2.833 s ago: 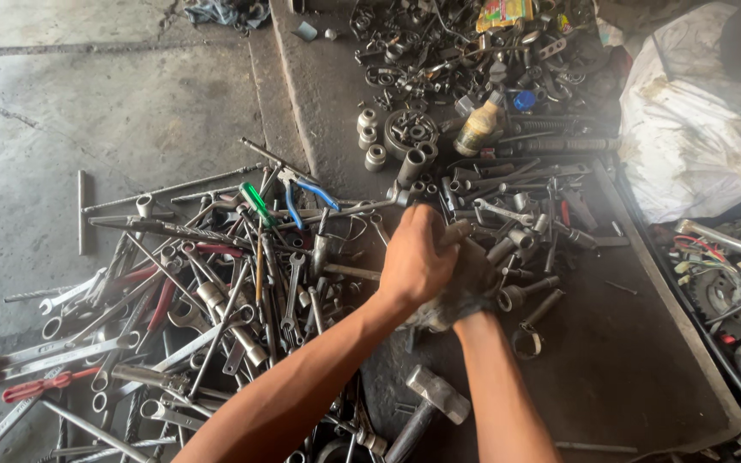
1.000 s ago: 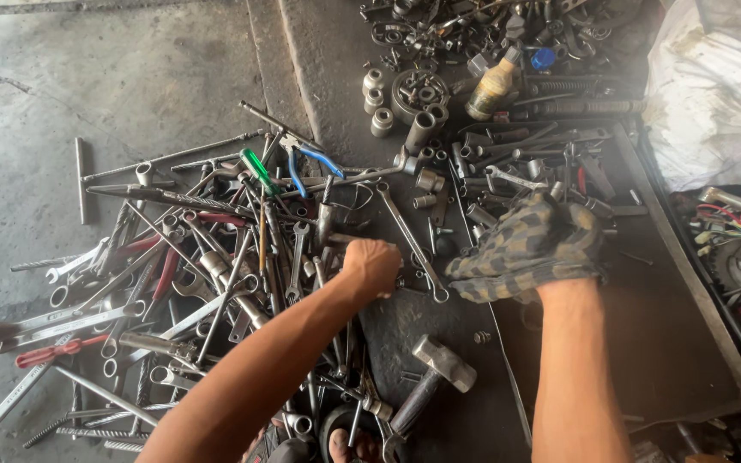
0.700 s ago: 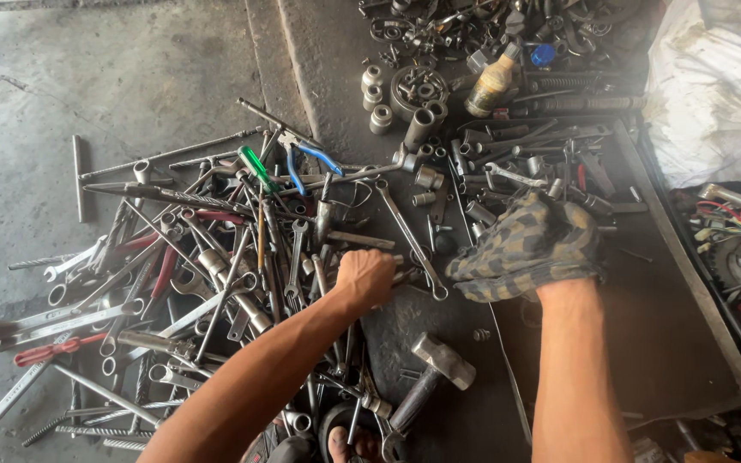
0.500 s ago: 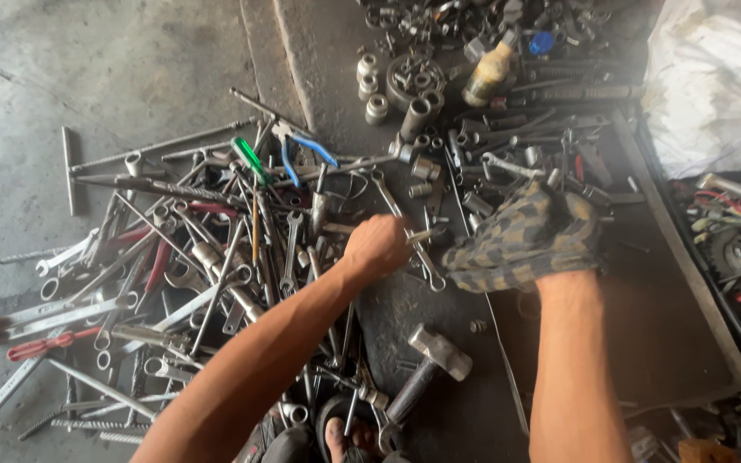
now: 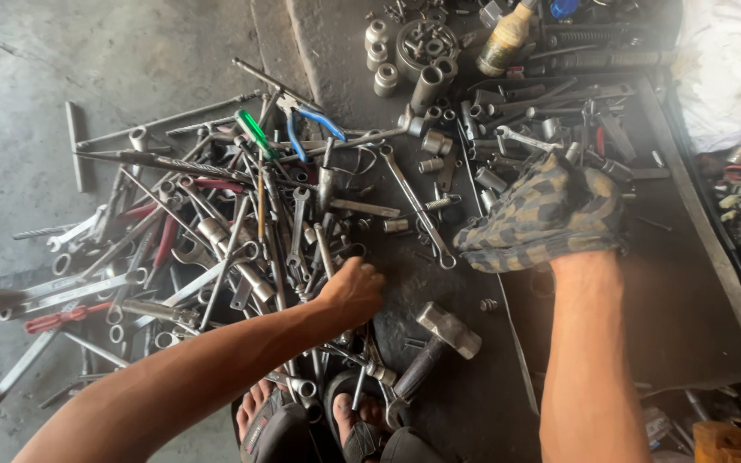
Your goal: The person sorts through a large pile of mixed metal parts and tools on a workbench. They pick up individual items, wipe them with a cloth, and place them into a separate pile.
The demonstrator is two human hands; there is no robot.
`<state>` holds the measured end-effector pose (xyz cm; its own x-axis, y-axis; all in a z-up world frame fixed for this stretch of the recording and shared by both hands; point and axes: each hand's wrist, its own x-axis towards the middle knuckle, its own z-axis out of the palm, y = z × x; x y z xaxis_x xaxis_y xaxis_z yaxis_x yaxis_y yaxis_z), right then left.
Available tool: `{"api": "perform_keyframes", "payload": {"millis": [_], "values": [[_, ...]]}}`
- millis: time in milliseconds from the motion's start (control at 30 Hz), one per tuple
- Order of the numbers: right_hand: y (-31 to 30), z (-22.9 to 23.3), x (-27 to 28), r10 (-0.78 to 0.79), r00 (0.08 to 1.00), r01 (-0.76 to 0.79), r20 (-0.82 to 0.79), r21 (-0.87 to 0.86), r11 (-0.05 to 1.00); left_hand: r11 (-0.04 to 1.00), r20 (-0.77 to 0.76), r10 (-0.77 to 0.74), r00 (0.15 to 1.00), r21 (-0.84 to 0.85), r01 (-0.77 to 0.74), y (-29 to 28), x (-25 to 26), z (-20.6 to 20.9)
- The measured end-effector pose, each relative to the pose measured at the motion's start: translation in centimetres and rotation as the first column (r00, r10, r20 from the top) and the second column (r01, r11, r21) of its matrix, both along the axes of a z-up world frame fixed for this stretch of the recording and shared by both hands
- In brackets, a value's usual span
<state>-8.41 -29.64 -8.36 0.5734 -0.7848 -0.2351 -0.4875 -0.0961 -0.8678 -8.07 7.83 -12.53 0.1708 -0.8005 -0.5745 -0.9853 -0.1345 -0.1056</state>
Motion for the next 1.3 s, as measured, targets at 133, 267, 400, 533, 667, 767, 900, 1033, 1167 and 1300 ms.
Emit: {"api": "perform_keyframes", "payload": {"millis": [133, 267, 400, 533, 667, 767, 900, 1033, 1167, 1300], "values": [[0.8, 0.7, 0.9, 0.01, 0.998, -0.009, 0.06, -0.022, 1.0, 0.949, 0.207, -0.309, 0.928, 0.006, 0.315, -0.6, 1.3, 4.1], [2.9, 0.9, -0.5, 0.036, 0.972, -0.02, 0.233, -0.07, 0.997, 0.983, 0.13, 0.142, 0.981, -0.136, -0.124, -2.3, 6.9, 9.4], [6.4, 0.6, -1.4, 0.333, 0.895, -0.341, 0.296, -0.025, 0.94, 0.389, -0.397, 0.558, 0.729, -0.651, -0.652, -4.5, 12.2, 13.1], [10.2, -0.8, 1.8, 0.552, 0.733, -0.612, 0.398, 0.031, 0.79, -0.001, -0.981, 0.148, 0.122, -0.123, -0.992, -8.6, 11.5, 12.4], [12.1, -1.5, 4.6, 0.658, 0.752, -0.534, -0.041, -0.624, 0.571, -0.064, -0.863, 0.131, 0.488, -0.499, -0.864, -11.7, 7.6, 10.0], [12.7, -1.5, 5.3, 0.632, 0.744, -0.614, -0.218, -0.595, 0.518, -0.097, -0.858, 0.264, 0.441, -0.479, -0.873, -11.0, 6.3, 9.8], [11.8, -0.7, 4.9, 0.61, 0.738, -0.662, -0.29, -0.487, 0.569, 0.008, -0.866, 0.433, 0.25, -0.274, -0.962, -8.8, 6.7, 11.6], [11.3, -0.4, 4.0, 0.571, 0.742, -0.666, -0.35, -0.477, 0.573, 0.153, -0.918, 0.371, 0.142, -0.09, -0.984, -8.4, 7.0, 12.6], [12.9, -2.2, 3.7, 0.47, 0.594, -0.789, -0.653, -0.588, 0.18, 0.063, -0.926, 0.301, 0.226, -0.218, -0.974, -9.7, 6.9, 10.7], [14.4, -4.8, 4.7, 0.274, 0.332, -0.943, -0.903, -0.324, 0.074, 0.197, -0.793, 0.406, 0.454, -0.409, -0.891, -10.9, 6.9, 7.2]]}}
